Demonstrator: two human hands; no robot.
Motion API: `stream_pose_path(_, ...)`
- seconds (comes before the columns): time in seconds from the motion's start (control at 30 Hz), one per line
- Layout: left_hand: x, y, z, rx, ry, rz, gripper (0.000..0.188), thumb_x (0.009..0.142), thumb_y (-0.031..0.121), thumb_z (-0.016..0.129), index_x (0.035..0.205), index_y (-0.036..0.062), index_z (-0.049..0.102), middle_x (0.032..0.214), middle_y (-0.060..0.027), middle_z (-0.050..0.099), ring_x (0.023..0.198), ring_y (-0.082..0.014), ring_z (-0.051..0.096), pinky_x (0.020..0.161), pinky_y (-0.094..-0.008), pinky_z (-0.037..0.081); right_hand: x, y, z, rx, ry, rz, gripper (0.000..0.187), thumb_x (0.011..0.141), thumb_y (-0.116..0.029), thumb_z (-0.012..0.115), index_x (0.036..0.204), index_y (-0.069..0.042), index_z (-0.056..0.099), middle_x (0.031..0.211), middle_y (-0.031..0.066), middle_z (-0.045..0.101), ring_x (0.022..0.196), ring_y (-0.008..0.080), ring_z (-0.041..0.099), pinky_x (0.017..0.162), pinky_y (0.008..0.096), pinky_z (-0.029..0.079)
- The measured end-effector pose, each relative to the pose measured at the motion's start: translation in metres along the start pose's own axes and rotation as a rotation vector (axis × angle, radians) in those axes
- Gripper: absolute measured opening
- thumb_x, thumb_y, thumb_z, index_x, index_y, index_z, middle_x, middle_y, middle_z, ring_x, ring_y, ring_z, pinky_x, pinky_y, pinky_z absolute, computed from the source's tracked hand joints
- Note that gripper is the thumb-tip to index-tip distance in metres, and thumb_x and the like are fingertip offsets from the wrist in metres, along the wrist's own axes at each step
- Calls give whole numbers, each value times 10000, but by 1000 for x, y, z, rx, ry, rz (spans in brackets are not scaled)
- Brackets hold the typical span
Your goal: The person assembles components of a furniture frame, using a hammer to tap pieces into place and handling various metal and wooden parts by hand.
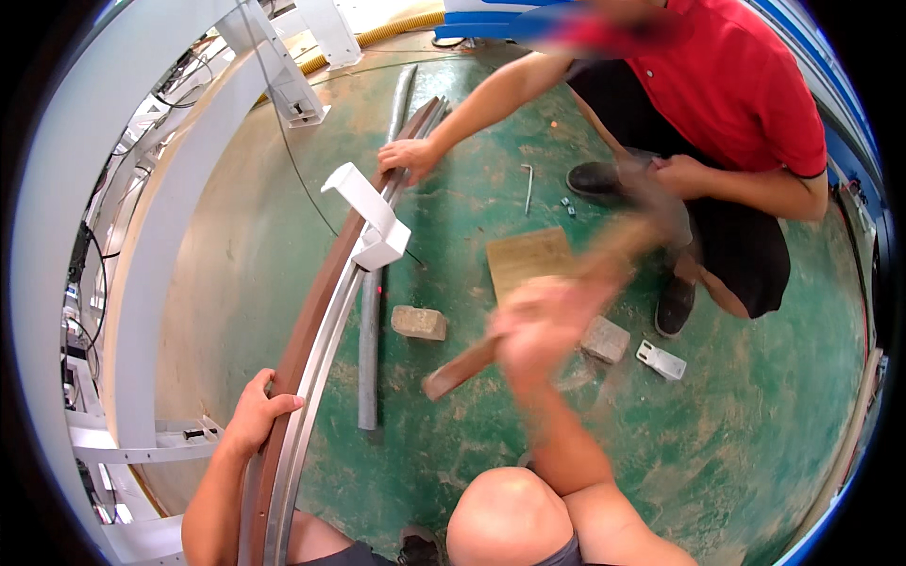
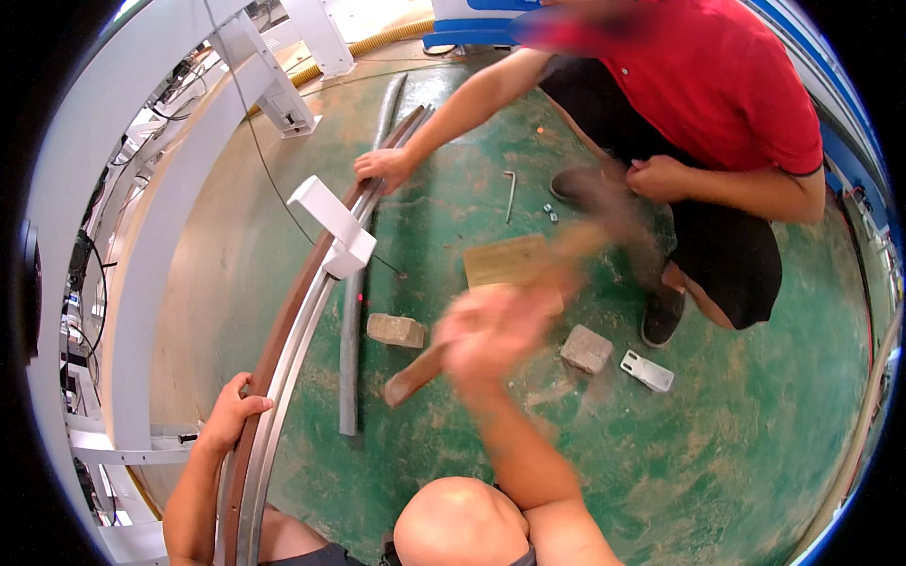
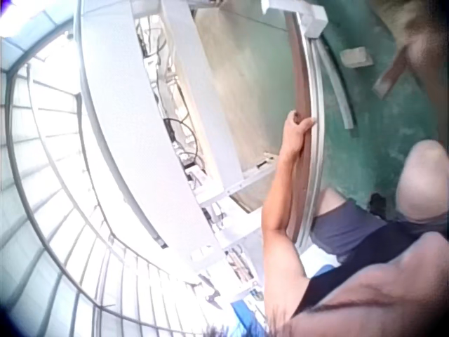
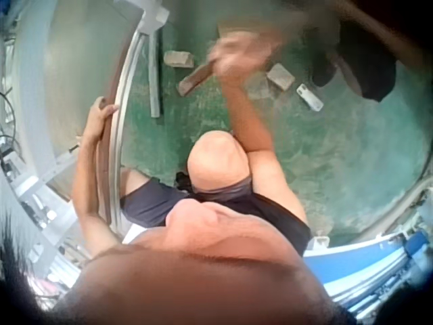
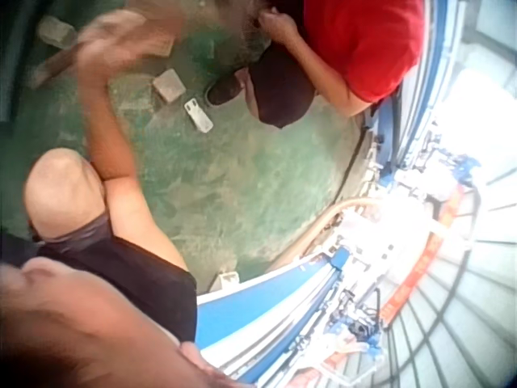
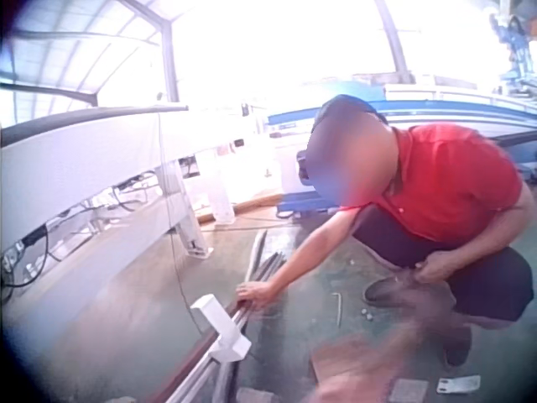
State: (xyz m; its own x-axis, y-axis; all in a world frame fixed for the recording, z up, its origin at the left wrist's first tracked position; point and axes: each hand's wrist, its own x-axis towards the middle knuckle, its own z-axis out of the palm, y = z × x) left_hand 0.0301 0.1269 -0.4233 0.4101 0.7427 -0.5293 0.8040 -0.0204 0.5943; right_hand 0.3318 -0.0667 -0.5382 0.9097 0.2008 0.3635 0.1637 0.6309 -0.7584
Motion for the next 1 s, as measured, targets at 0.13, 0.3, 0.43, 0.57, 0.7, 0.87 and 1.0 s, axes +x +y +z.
stream_pose_path(0.13,25,-26,-20,-182,-80,-52,666,750,303,776,1242,-79,539,1101,-190,642,987,-232,620,876,-336,507,-32,13,43,-327,-508,563,463,1030,-172,563,1485,-237,512,669,22,543,548,159,536,565,337,525)
stream_pose_path(0.3,14,-34,-6,-152,-29,-11,648,754,288,773,1243,-68,540,1055,-161,639,934,-220,614,823,-358,509,23,-46,9,6,-110,226,545,1116,-232,431,1628,-265,247,744,8,552,513,85,497,431,251,445)
stream_pose_path(0.43,8,-5,-10,-134,-2,-64,631,757,284,772,1235,-64,552,1036,-154,644,904,-209,615,834,-335,504,3,-29,29,181,96,261,547,1113,-250,414,1631,-269,238,753,5,547,527,102,512,434,263,438)
stream_pose_path(0.57,40,-41,-6,-240,10,2,631,770,284,758,1246,-71,543,1019,-156,649,898,-207,617,811,-336,510,-35,33,44,-90,-484,705,611,1075,-186,512,1633,-283,282,699,-2,539,493,104,488,454,289,438)
stream_pose_path(0.7,24,21,-24,-197,-44,-119,665,777,287,753,1278,-92,537,1072,-177,648,937,-229,620,837,-342,510,31,-11,19,1,-286,375,308,1095,-158,469,1391,-155,553,772,41,591,507,102,510,415,261,437)
stream_pose_path(0.87,18,13,-17,-55,29,-11,674,779,267,744,1299,-85,498,1046,-188,637,840,-230,644,743,-342,527,52,-45,27,277,238,-21,364,1092,-266,459,1447,-188,428,817,23,560,556,109,493,460,249,458)
stream_pose_path(1.0,42,-45,-34,-34,61,35,750,766,310,767,1320,-120,502,1120,-204,654,954,-250,652,843,-354,526,-2,35,47,-275,-471,406,635,1050,-184,544,1610,-326,280,685,7,542,523,123,487,495,298,474)
